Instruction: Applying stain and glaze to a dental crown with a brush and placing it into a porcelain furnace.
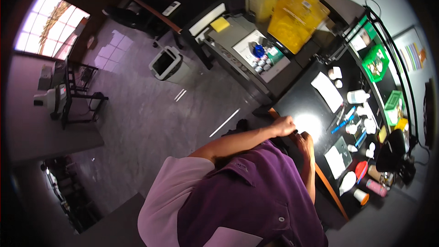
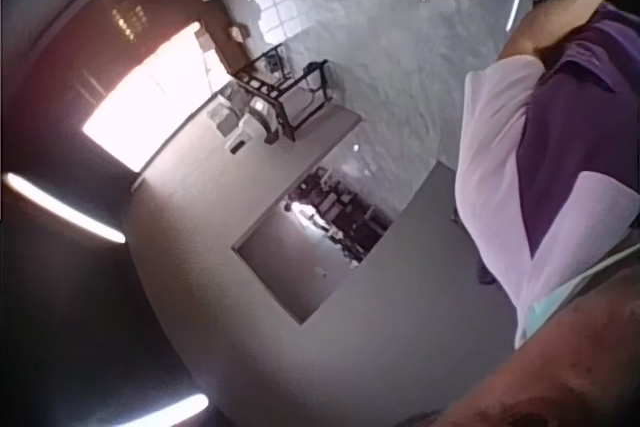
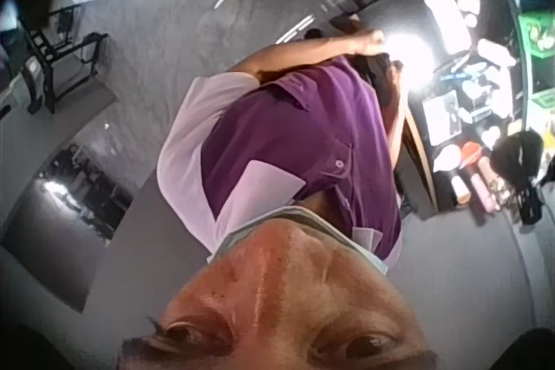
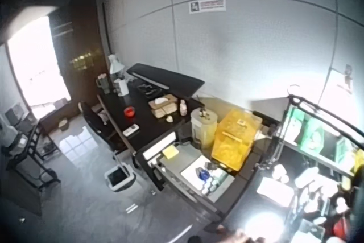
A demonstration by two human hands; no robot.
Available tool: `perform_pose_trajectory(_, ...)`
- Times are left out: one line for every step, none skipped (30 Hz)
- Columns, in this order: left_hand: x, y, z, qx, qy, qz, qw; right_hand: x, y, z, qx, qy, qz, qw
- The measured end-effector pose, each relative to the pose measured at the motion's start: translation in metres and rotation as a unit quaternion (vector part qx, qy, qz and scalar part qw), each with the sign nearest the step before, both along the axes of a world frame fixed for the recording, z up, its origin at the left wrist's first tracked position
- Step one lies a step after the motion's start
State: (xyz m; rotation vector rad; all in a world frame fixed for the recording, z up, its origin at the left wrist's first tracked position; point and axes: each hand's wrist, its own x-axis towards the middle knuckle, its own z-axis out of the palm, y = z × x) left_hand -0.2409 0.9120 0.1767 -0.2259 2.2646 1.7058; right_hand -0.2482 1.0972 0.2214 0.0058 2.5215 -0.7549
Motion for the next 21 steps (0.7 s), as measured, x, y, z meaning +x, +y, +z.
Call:
perform_pose_trajectory(0.0,-0.003,0.032,-0.046,-0.007,-0.034,0.998,0.002,-0.001,0.007,-0.007,0.029,-0.019,0.999)
perform_pose_trajectory(0.005,0.001,0.03,-0.111,0.059,-0.022,0.992,0.005,-0.009,0.011,-0.02,0.058,-0.025,0.998)
perform_pose_trajectory(0.007,-0.003,0.054,-0.145,0.061,-0.056,0.986,0.005,-0.005,0.004,0.025,0.078,0.031,0.996)
perform_pose_trajectory(0.008,-0.001,0.064,-0.183,0.094,-0.082,0.975,0.006,0.004,-0.009,0.068,0.104,0.08,0.989)
perform_pose_trajectory(0.012,0.001,0.063,-0.188,0.134,-0.076,0.97,0.01,0.002,-0.011,0.079,0.091,0.062,0.991)
perform_pose_trajectory(0.014,0.002,0.067,-0.17,0.158,-0.08,0.969,0.01,0.001,-0.013,0.091,0.08,0.045,0.992)
perform_pose_trajectory(0.018,0.003,0.067,-0.203,0.199,-0.08,0.955,0.012,0.003,-0.013,0.079,0.111,0.068,0.988)
perform_pose_trajectory(0.02,0.005,0.055,-0.205,0.25,-0.064,0.944,0.014,0.003,-0.01,0.065,0.141,0.096,0.983)
perform_pose_trajectory(0.023,0.005,0.054,-0.23,0.242,-0.078,0.939,0.014,0.004,-0.006,0.046,0.139,0.102,0.984)
perform_pose_trajectory(0.023,0.006,0.044,-0.209,0.181,-0.13,0.952,0.015,0.004,0.0,0.029,0.136,0.106,0.985)
perform_pose_trajectory(0.025,-0.001,0.043,-0.231,0.158,-0.172,0.944,0.019,0.001,0.002,0.023,0.183,0.09,0.979)
perform_pose_trajectory(0.029,-0.01,0.044,-0.252,0.133,-0.215,0.934,0.022,0.0,0.001,0.016,0.228,0.073,0.971)
perform_pose_trajectory(0.025,-0.013,0.05,-0.254,0.111,-0.253,0.927,0.02,0.008,-0.015,0.05,0.27,0.061,0.96)
perform_pose_trajectory(0.024,-0.016,0.054,-0.253,0.086,-0.29,0.919,0.025,0.001,-0.013,0.069,0.271,0.021,0.96)
perform_pose_trajectory(0.022,-0.013,0.05,-0.233,0.048,-0.282,0.929,0.023,0.001,-0.022,0.081,0.288,0.022,0.954)
perform_pose_trajectory(0.021,-0.014,0.048,-0.234,0.047,-0.274,0.932,0.025,0.004,-0.033,0.094,0.304,0.023,0.948)
perform_pose_trajectory(0.02,-0.014,0.048,-0.225,0.042,-0.277,0.933,0.027,0.004,-0.039,0.067,0.272,0.009,0.96)
perform_pose_trajectory(0.02,-0.014,0.048,-0.216,0.037,-0.281,0.934,0.027,0.007,-0.043,0.067,0.272,0.011,0.96)
perform_pose_trajectory(0.021,-0.016,0.051,-0.22,0.038,-0.275,0.935,0.025,0.007,-0.045,0.034,0.206,-0.011,0.978)
perform_pose_trajectory(0.02,-0.016,0.048,-0.22,0.039,-0.273,0.936,0.024,0.007,-0.046,0.001,0.138,-0.034,0.99)
perform_pose_trajectory(0.019,-0.014,0.044,-0.223,0.04,-0.275,0.934,0.023,0.008,-0.047,-0.032,0.07,-0.058,0.995)
